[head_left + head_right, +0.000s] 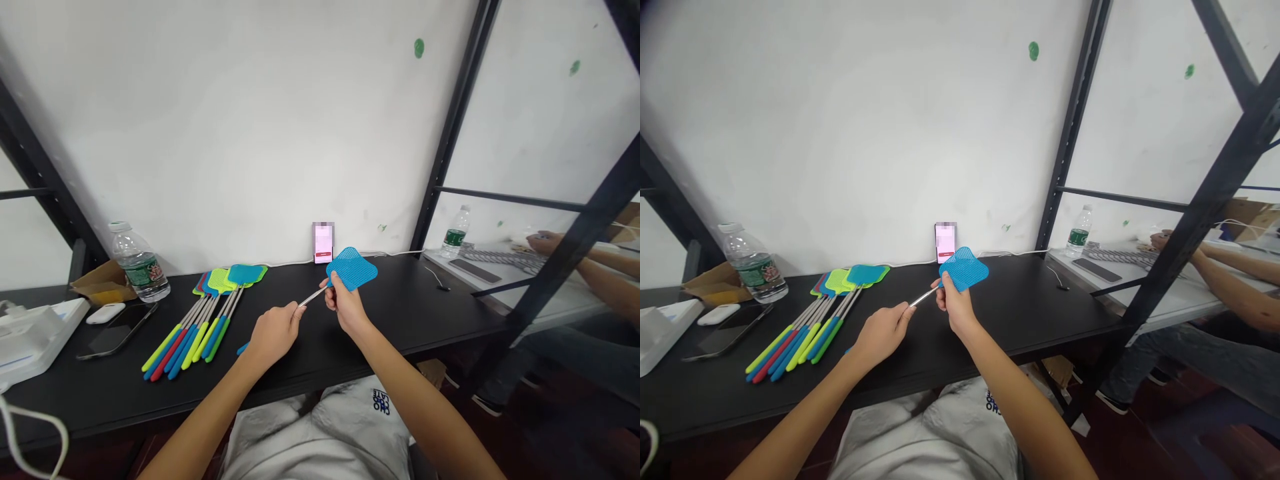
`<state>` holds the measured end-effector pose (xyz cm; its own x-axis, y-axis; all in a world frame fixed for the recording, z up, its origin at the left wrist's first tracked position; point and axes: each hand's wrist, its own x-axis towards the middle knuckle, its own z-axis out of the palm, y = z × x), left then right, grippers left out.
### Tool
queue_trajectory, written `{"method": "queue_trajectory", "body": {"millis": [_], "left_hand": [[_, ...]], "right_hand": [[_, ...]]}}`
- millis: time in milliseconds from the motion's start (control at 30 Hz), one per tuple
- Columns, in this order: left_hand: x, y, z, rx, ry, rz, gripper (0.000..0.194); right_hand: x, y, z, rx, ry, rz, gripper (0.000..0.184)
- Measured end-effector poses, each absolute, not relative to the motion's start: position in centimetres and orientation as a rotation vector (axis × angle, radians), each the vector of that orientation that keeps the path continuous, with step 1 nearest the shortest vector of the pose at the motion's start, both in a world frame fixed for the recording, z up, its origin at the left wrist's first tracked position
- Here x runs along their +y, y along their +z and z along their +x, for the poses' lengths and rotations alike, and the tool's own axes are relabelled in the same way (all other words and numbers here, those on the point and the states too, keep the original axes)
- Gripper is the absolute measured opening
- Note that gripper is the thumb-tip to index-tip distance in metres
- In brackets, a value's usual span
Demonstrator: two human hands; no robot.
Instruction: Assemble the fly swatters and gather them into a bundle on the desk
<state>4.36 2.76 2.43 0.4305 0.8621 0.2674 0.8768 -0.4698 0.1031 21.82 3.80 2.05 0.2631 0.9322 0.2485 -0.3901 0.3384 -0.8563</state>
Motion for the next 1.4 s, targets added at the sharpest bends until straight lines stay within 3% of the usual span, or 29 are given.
{"method": "queue_trajectory", "body": {"millis": [333,533,1400], "left_hand": [[3.4,2.8,5.9,-1.476,-0.78,-2.609,0.021],[5.5,3.5,9.4,-1.252,-0.645,-2.752,0.022],[6.4,2.9,9.2,-1.332,-0.565,-2.685,0.034]], "right_hand": [[3.5,1.2,20.6,-0.924,1.049,-0.878,0.039],[4.1,0.7,21.3,-0.806,0.961,-0.975,0.04],[4.3,0.7,21.2,-0.765,1.009,-0.927,0.033]]}}
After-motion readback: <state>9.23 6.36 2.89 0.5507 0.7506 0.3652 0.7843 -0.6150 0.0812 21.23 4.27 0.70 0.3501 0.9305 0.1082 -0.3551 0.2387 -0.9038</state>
